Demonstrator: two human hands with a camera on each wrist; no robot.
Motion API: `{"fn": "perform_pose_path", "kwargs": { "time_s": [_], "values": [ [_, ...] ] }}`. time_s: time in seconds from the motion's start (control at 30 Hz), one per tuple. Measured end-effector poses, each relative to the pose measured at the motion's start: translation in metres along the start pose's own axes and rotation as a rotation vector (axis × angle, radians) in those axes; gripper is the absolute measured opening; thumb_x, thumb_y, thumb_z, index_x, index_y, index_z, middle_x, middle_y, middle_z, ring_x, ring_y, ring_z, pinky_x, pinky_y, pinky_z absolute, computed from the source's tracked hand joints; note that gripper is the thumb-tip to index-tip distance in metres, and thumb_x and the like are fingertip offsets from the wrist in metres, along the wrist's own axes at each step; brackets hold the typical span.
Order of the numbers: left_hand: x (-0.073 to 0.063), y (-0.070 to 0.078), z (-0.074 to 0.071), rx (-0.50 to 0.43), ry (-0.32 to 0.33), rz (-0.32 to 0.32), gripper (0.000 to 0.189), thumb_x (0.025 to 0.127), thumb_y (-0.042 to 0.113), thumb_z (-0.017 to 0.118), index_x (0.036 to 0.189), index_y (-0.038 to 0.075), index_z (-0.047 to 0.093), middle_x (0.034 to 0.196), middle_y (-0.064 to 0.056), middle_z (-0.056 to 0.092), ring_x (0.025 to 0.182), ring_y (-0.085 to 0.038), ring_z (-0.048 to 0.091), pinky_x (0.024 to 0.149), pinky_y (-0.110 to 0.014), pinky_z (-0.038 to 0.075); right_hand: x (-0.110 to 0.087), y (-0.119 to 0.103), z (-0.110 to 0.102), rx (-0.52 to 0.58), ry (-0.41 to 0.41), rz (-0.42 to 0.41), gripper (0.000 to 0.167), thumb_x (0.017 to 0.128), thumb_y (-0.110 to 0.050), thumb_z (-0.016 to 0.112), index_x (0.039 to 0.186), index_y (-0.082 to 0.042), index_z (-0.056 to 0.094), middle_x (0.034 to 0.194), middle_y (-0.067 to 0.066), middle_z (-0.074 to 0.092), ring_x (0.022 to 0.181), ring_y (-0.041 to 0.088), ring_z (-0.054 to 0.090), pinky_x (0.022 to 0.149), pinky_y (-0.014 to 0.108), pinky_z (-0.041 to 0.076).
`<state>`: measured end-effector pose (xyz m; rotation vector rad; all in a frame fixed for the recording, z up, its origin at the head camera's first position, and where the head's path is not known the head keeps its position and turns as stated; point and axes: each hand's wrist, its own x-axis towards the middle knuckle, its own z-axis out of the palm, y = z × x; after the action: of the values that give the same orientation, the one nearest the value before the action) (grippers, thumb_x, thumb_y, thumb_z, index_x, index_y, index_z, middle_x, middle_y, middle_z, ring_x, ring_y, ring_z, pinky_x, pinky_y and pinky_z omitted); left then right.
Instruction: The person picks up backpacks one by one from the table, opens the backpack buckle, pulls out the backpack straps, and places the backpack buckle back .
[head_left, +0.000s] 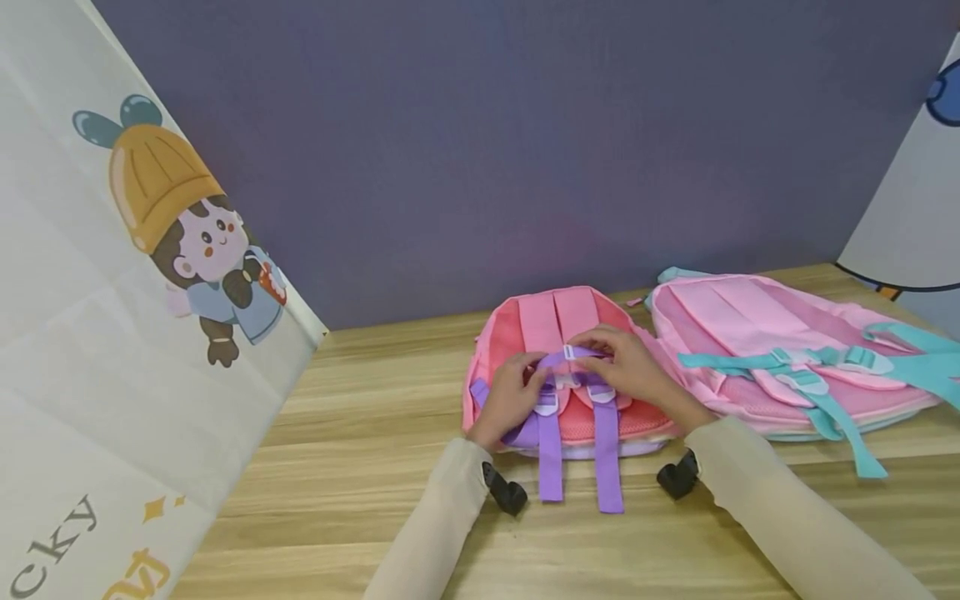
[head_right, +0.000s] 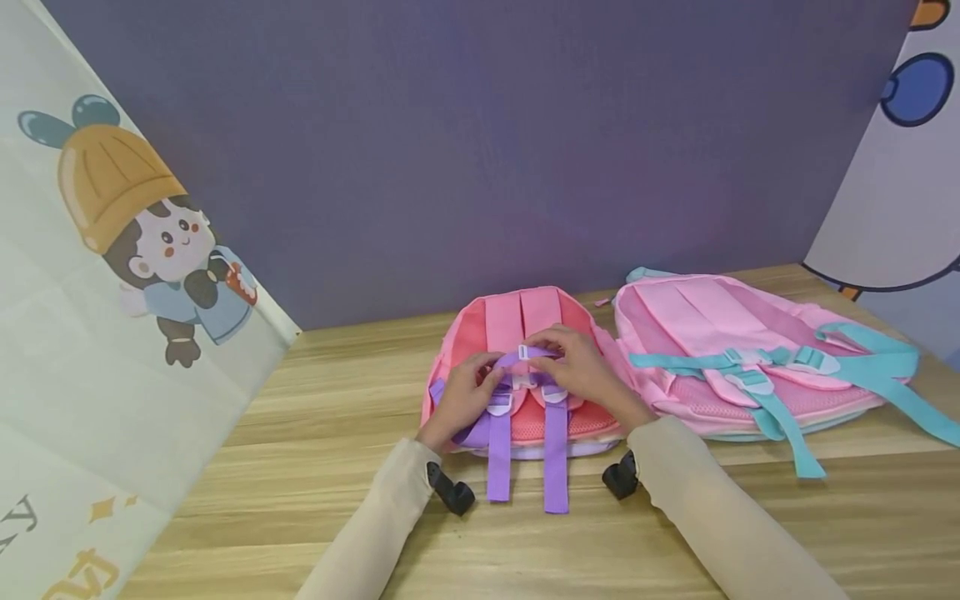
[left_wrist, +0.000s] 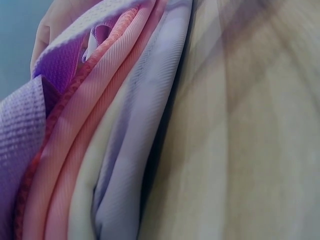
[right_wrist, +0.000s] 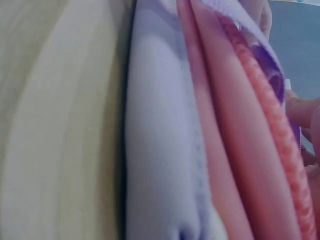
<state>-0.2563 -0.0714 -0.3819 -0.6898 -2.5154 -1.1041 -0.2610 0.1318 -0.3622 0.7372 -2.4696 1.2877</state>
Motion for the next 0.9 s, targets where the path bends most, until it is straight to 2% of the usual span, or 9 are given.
{"fn": "perform_pose_path", "kwargs": {
  "time_s": [0.1, 0.23, 0.37, 0.53, 0.63, 0.77, 0.9],
  "values": [
    [-0.0004, -0.0001, -0.0008, -0.031, -0.002, 0.012, 0.033, 0.093, 0.014, 0.057, 0.124, 0.003, 0.060, 0.102, -0.014, 0.064, 0.086, -0.020, 0.057, 0.080, -0.029, 0.047, 0.0001, -0.0005, 0.0002, -0.001, 0.000, -0.003, 0.025, 0.088, -0.006, 0.066, 0.113, -0.003, 0.066, 0.109, 0.016, 0.065, 0.103, 0.034, 0.062, 0.091, 0.050, 0.049],
    [-0.0008, 0.0006, -0.0021, -0.067, 0.005, 0.039, 0.035, 0.093, 0.018, 0.058, 0.126, 0.005, 0.059, 0.103, -0.013, 0.063, 0.085, -0.020, 0.055, 0.078, -0.027, 0.046, 0.0003, -0.0010, 0.0017, -0.007, 0.002, -0.022, 0.026, 0.086, -0.008, 0.068, 0.112, -0.002, 0.067, 0.108, 0.015, 0.066, 0.103, 0.032, 0.063, 0.091, 0.048, 0.049],
    [-0.0002, 0.0019, -0.0022, -0.098, -0.001, 0.039, 0.036, 0.092, 0.020, 0.063, 0.126, 0.008, 0.061, 0.111, -0.010, 0.064, 0.094, -0.019, 0.056, 0.085, -0.029, 0.046, 0.0002, -0.0009, 0.0039, -0.001, -0.003, -0.057, 0.026, 0.085, -0.009, 0.069, 0.110, -0.002, 0.067, 0.104, 0.013, 0.066, 0.099, 0.028, 0.063, 0.089, 0.044, 0.051],
    [0.0001, -0.0004, -0.0015, -0.088, 0.033, 0.092, 0.030, 0.089, 0.019, 0.066, 0.118, 0.009, 0.066, 0.112, -0.007, 0.067, 0.097, -0.019, 0.057, 0.087, -0.030, 0.045, 0.0000, -0.0018, 0.0067, 0.005, -0.020, -0.088, 0.025, 0.085, -0.011, 0.070, 0.109, -0.005, 0.068, 0.100, 0.009, 0.067, 0.093, 0.022, 0.064, 0.083, 0.036, 0.052],
    [-0.0002, -0.0014, -0.0015, -0.073, 0.052, 0.117, 0.027, 0.089, 0.018, 0.067, 0.114, 0.008, 0.068, 0.108, -0.007, 0.069, 0.095, -0.019, 0.057, 0.085, -0.028, 0.045, -0.0004, -0.0025, 0.0080, -0.014, -0.023, -0.090, 0.025, 0.084, -0.015, 0.072, 0.108, -0.007, 0.069, 0.101, 0.007, 0.068, 0.093, 0.021, 0.064, 0.084, 0.038, 0.052],
    [-0.0011, -0.0008, -0.0019, -0.053, 0.051, 0.104, 0.026, 0.088, 0.016, 0.067, 0.112, 0.006, 0.069, 0.106, -0.008, 0.069, 0.094, -0.019, 0.056, 0.083, -0.027, 0.045, -0.0011, -0.0032, 0.0082, -0.012, -0.031, -0.102, 0.025, 0.084, -0.014, 0.072, 0.108, -0.006, 0.068, 0.102, 0.009, 0.068, 0.096, 0.025, 0.065, 0.085, 0.043, 0.051],
    [-0.0009, 0.0003, -0.0021, -0.031, 0.042, 0.088, 0.026, 0.088, 0.016, 0.068, 0.111, 0.005, 0.070, 0.104, -0.008, 0.070, 0.094, -0.018, 0.057, 0.082, -0.025, 0.044, -0.0017, -0.0035, 0.0073, 0.009, -0.032, -0.108, 0.025, 0.085, -0.011, 0.071, 0.108, -0.004, 0.068, 0.104, 0.011, 0.067, 0.098, 0.027, 0.065, 0.085, 0.042, 0.053]
  ]
}}
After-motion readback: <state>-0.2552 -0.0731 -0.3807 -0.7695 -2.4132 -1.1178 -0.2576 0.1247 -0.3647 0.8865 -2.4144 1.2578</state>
